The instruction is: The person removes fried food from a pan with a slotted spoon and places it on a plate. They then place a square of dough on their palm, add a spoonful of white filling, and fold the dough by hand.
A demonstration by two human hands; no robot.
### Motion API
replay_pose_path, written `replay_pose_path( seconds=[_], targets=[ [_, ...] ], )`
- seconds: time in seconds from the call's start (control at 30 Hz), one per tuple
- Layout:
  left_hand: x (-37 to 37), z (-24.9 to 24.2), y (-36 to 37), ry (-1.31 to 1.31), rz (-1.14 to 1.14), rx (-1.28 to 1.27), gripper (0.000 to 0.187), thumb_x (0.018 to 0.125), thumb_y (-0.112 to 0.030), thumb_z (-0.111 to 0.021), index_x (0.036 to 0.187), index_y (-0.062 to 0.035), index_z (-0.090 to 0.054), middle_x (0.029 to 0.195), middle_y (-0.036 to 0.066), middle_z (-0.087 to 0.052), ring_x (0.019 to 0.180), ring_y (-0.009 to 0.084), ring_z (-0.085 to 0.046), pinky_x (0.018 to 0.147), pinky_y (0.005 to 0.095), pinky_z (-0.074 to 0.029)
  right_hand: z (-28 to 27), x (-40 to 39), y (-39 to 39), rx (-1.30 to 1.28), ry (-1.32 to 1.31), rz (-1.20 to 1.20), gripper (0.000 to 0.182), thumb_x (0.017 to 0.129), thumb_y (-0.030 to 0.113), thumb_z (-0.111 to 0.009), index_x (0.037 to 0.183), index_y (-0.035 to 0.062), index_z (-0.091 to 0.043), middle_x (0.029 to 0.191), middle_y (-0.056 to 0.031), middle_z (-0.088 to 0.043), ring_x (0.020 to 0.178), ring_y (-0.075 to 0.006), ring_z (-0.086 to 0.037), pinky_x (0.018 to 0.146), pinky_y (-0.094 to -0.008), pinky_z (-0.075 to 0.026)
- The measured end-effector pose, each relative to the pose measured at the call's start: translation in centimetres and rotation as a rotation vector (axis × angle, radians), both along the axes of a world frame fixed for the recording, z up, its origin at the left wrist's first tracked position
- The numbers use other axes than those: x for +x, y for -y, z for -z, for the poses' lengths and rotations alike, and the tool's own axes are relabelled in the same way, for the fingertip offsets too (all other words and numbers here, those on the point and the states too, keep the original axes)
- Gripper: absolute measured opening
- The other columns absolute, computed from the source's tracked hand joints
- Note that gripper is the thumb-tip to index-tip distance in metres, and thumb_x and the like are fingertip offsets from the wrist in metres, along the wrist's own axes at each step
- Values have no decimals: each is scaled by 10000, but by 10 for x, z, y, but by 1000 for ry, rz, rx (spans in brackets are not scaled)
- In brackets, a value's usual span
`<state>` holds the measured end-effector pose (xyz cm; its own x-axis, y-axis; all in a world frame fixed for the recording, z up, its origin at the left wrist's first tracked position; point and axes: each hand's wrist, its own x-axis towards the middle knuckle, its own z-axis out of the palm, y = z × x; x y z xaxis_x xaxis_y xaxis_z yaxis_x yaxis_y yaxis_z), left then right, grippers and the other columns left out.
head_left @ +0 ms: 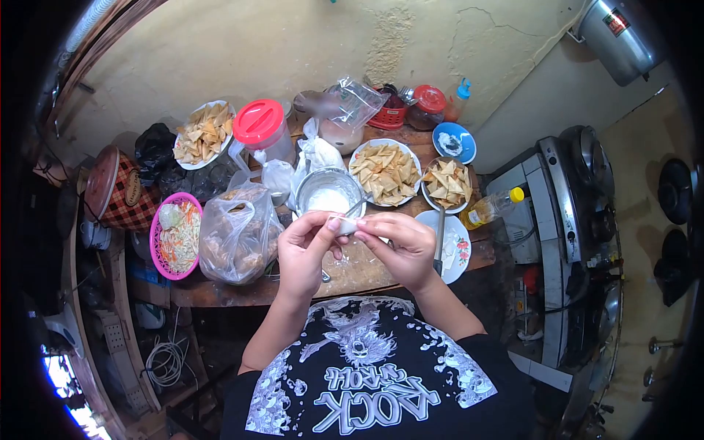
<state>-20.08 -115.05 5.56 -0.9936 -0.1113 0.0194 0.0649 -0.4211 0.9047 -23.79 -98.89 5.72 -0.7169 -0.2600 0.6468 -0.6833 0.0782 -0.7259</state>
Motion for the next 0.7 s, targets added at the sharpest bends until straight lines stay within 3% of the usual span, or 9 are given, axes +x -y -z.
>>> replay_pose_path(
  seconds=[0.13, 0.27, 0.4, 0.5, 0.63, 0.7],
  targets=[
    [-4, 1, -5, 5, 41, -50, 152, 854, -58, -594, 968, 38, -617, 847, 84, -618, 698, 109, -601, 536, 208, -482, 1, 0, -14, -54, 50, 23, 243, 692, -32, -714, 929, -6, -668, 893, -131, -654, 814, -195, -640, 670, -270, -511],
    [-9, -1, -22, -20, 120, -182, 202, 830, -41, -619, 1017, 34, -615, 851, 83, -637, 733, 113, -614, 567, 212, -495, 3, 6, -26, -37, 267, 9, 174, 742, -25, -675, 914, -15, -652, 907, -106, -625, 817, -143, -620, 680, -227, -503],
    [-12, 4, -34, 62, 198, -245, 274, 812, -36, -641, 1073, 34, -600, 961, 108, -656, 829, 131, -635, 626, 214, -502, 11, 7, -40, -259, 569, -40, 126, 790, -19, -628, 916, -30, -625, 915, -74, -582, 796, -111, -603, 677, -220, -501],
    [-17, 7, -47, 104, 259, -323, 285, 813, -38, -640, 1085, 33, -595, 970, 117, -658, 843, 134, -636, 640, 213, -506, 19, 7, -64, -40, 539, -62, 126, 806, -9, -615, 929, -38, -610, 920, -68, -579, 798, -108, -595, 688, -218, -499],
    [-19, 21, -71, 168, 348, -281, 305, 817, -31, -632, 1108, 41, -579, 969, 120, -658, 854, 139, -636, 673, 210, -514, 39, 17, -87, -183, 642, 1, 143, 801, 65, -642, 920, -13, -639, 898, -65, -609, 794, -111, -598, 644, -209, -484],
    [-17, 31, -85, 195, 389, -293, 318, 817, -25, -632, 1117, 55, -568, 990, 129, -650, 858, 141, -633, 686, 215, -516, 45, 25, -104, -171, 704, -20, 142, 809, 42, -636, 929, -33, -626, 917, -73, -595, 818, -119, -600, 688, -217, -493]
  ],
)
